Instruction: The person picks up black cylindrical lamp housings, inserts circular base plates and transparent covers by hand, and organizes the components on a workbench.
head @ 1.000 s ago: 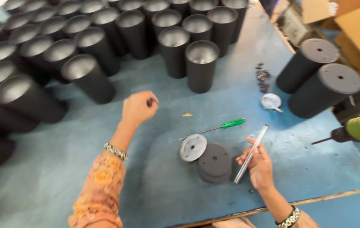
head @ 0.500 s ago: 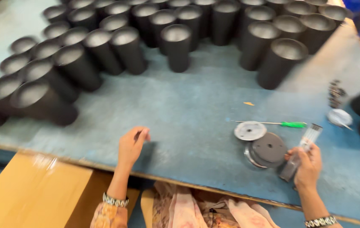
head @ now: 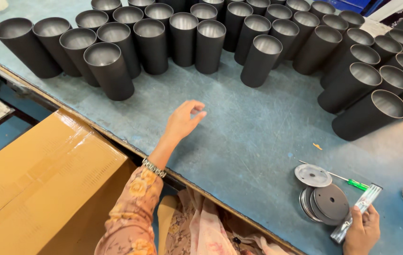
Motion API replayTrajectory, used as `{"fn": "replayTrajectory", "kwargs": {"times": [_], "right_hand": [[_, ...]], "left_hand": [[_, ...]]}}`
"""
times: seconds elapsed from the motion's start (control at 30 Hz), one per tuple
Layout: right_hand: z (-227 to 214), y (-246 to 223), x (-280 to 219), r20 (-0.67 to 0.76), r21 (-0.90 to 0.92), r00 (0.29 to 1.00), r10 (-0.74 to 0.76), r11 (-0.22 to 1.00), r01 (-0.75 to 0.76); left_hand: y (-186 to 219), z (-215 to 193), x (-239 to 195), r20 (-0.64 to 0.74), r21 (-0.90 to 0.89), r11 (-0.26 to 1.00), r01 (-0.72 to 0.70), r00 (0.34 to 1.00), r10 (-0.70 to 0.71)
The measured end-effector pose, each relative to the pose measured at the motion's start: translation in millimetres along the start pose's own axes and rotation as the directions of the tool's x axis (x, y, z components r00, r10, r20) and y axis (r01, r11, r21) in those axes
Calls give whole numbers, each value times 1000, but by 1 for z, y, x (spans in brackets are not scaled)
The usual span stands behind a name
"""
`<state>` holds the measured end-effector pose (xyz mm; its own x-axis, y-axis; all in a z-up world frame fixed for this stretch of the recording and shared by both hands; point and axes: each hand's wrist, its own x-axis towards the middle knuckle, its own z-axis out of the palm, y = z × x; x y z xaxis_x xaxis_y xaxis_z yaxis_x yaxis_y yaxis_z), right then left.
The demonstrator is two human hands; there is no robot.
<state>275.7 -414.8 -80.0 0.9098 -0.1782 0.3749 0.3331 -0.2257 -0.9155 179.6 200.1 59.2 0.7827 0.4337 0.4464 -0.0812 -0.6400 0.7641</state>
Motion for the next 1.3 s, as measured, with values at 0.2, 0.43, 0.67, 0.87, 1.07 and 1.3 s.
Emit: {"fn": "replayTrajectory", "kwargs": {"times": [0.2,0.43,0.67,0.87,1.07,1.3], "right_hand": [[2,10,0,-27,18,1000,-7,1000,8],[-1,-1,-13,-63,-88,990,125,988,-130],[6,-11,-17,-135,-93,961,240,963,-254],[14,-15,-21,-183,-80,935,304,943,-322],[13,-13,-18,-155,-48,952,265,960,-275],[19,-36,-15,-141,-152,960,244,952,-264]], "left_hand": [[24,5,120,-273,253,959,-125,942,195],[-18,20,306,-177,806,587,83,979,105],[-103,50,378,-24,752,607,259,930,-368],[-97,31,384,44,762,595,255,896,-441],[-101,54,390,38,870,473,135,940,-339],[-98,54,352,82,871,492,-16,990,-111]]}}
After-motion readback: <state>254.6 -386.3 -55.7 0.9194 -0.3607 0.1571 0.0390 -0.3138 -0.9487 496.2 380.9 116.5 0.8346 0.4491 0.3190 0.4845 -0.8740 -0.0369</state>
